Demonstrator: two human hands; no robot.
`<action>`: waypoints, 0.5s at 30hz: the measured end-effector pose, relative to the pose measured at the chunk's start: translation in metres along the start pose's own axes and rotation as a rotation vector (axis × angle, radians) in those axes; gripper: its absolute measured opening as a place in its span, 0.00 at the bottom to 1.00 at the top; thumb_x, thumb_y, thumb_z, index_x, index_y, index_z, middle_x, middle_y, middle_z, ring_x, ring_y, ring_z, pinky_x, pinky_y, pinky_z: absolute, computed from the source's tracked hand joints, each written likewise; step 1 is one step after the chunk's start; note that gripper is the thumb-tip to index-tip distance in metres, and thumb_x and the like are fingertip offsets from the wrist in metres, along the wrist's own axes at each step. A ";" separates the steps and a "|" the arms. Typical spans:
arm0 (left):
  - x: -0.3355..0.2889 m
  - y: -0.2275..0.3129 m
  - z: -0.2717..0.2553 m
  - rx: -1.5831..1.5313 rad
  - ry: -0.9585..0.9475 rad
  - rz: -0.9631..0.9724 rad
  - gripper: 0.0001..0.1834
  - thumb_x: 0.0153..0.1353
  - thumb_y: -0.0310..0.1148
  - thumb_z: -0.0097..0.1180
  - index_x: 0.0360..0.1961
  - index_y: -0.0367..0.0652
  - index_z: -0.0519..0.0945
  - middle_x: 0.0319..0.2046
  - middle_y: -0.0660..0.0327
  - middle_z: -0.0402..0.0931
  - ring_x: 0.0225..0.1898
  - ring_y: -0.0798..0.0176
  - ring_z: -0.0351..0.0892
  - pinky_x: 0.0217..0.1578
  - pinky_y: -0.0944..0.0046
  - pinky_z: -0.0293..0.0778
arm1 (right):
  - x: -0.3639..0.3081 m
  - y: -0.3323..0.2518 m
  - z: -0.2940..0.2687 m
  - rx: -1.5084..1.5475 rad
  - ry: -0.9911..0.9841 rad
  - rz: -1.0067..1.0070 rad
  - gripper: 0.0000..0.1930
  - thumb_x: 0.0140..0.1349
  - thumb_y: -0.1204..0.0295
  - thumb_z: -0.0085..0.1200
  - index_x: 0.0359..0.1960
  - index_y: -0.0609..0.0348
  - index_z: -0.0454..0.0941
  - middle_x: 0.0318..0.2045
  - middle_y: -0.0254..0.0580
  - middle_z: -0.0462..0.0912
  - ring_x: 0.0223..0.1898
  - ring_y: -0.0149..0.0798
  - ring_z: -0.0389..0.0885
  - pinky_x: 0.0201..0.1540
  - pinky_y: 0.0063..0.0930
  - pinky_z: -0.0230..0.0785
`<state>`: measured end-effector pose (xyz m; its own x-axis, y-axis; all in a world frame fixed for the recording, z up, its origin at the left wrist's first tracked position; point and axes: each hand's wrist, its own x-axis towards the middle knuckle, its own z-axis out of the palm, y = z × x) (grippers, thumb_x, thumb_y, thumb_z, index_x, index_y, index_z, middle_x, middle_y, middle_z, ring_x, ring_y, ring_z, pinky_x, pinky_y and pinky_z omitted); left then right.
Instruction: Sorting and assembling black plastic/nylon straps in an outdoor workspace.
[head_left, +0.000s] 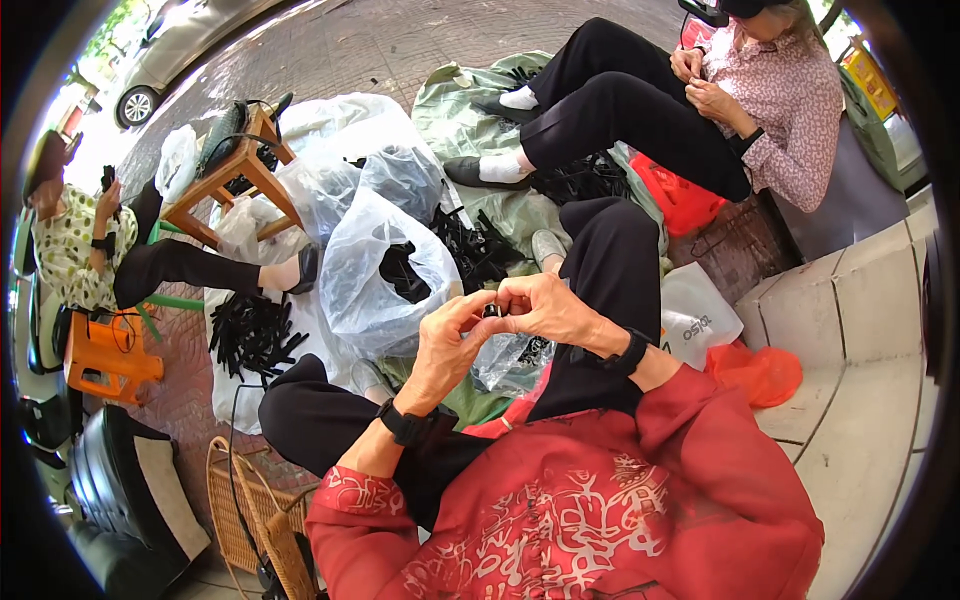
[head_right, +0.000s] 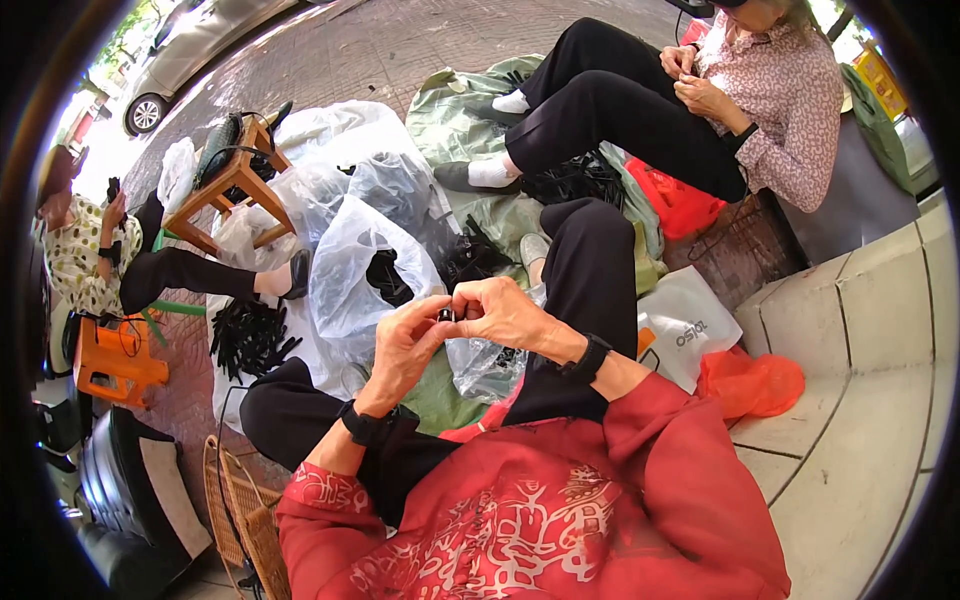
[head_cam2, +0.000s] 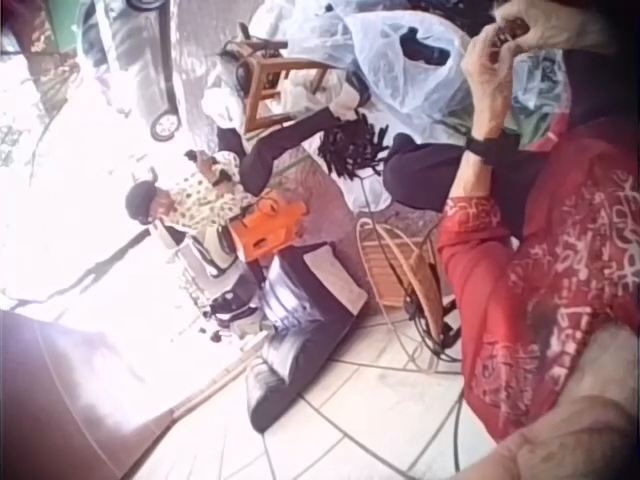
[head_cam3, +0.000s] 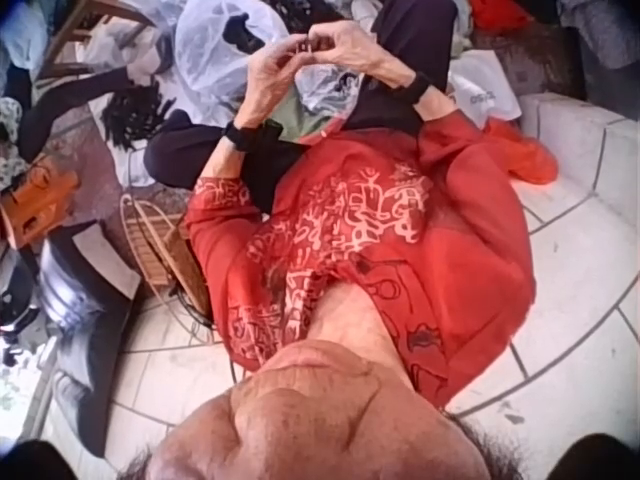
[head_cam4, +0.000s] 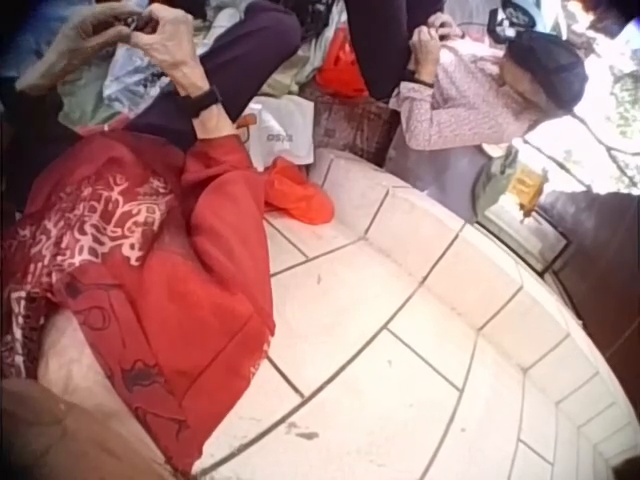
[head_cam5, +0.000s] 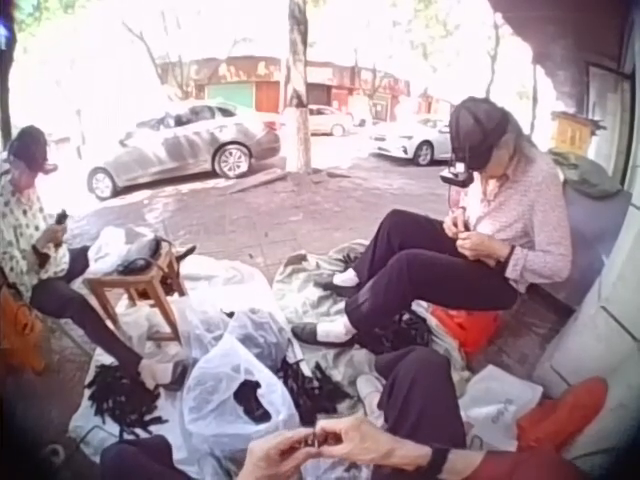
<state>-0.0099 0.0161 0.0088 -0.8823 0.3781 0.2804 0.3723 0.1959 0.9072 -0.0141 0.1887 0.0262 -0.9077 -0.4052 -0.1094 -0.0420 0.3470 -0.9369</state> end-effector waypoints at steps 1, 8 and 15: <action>-0.002 0.003 0.002 -0.004 0.031 -0.029 0.12 0.44 0.25 0.60 0.33 0.37 0.76 0.23 0.62 0.72 0.22 0.72 0.72 0.24 0.74 0.68 | -0.001 0.003 0.000 -0.005 0.007 0.021 0.20 0.43 0.55 0.62 0.22 0.62 0.72 0.16 0.33 0.70 0.17 0.24 0.63 0.19 0.22 0.56; -0.008 -0.004 0.003 -0.090 -0.025 -0.090 0.13 0.46 0.28 0.61 0.33 0.36 0.75 0.26 0.61 0.74 0.25 0.73 0.73 0.23 0.74 0.71 | -0.003 0.006 0.004 -0.242 0.073 -0.177 0.18 0.42 0.56 0.61 0.22 0.59 0.74 0.19 0.36 0.67 0.23 0.32 0.67 0.25 0.25 0.60; -0.013 -0.010 0.006 -0.234 -0.063 -0.261 0.08 0.45 0.25 0.59 0.27 0.36 0.73 0.25 0.63 0.72 0.25 0.75 0.73 0.23 0.76 0.71 | -0.002 0.015 0.004 -0.074 -0.048 -0.130 0.13 0.44 0.64 0.63 0.22 0.59 0.74 0.26 0.32 0.67 0.23 0.24 0.66 0.21 0.17 0.57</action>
<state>-0.0011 0.0145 -0.0059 -0.9169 0.3987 0.0161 0.0537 0.0833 0.9951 -0.0115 0.1909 0.0112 -0.8717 -0.4900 -0.0059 -0.1901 0.3492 -0.9175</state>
